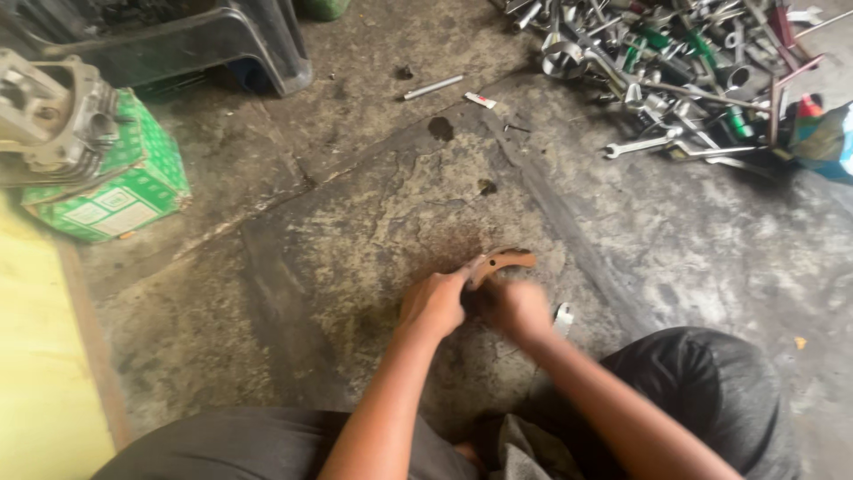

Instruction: The person scrubs a curved metal part on the floor using a small abrasive block. They then wipe the part with a cloth to remove debris and continue scrubbing the surface.

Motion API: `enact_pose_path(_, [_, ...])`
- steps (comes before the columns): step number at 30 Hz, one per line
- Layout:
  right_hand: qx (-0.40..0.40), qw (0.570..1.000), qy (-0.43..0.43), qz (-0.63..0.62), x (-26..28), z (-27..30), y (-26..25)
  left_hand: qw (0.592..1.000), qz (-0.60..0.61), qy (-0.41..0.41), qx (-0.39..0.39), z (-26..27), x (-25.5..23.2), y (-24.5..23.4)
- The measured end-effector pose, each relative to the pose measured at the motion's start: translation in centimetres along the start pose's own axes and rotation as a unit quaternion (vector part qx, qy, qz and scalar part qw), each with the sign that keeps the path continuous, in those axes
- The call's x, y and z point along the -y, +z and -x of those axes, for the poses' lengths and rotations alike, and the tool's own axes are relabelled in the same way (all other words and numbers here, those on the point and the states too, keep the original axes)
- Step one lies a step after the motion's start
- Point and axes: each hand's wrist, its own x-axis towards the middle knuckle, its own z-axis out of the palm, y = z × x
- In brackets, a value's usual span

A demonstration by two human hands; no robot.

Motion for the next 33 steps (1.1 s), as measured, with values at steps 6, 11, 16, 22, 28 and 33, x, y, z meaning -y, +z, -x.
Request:
enact_pose_path(6, [-0.042,0.979,0.180,-0.090,-3.4,-2.5,-2.5,0.999,0.004,-0.026,0.021,0.1,-0.1,0.5])
enact_pose_path(11, [-0.005,0.996,0.078,-0.047,-0.5,-1.0,-1.4,1.000,0.010,-0.019,0.006,-0.4,0.0,0.6])
enact_pose_path(16, [-0.042,0.992,0.110,-0.051,-0.7,-1.7,-3.1,1.000,0.006,-0.020,0.019,0.2,-0.1,0.3])
enact_pose_path(22, [-0.034,0.994,0.093,-0.055,-1.6,-2.3,-1.8,1.000,0.005,0.006,-0.013,0.0,0.4,0.9])
enact_pose_path(28, [0.017,0.998,0.056,-0.033,0.0,0.2,-1.1,1.000,0.015,0.001,-0.010,-0.4,0.2,0.8])
enact_pose_path(33, [-0.041,0.984,0.173,0.009,-1.5,-1.8,-2.7,1.000,0.016,0.000,-0.011,0.0,0.3,0.8])
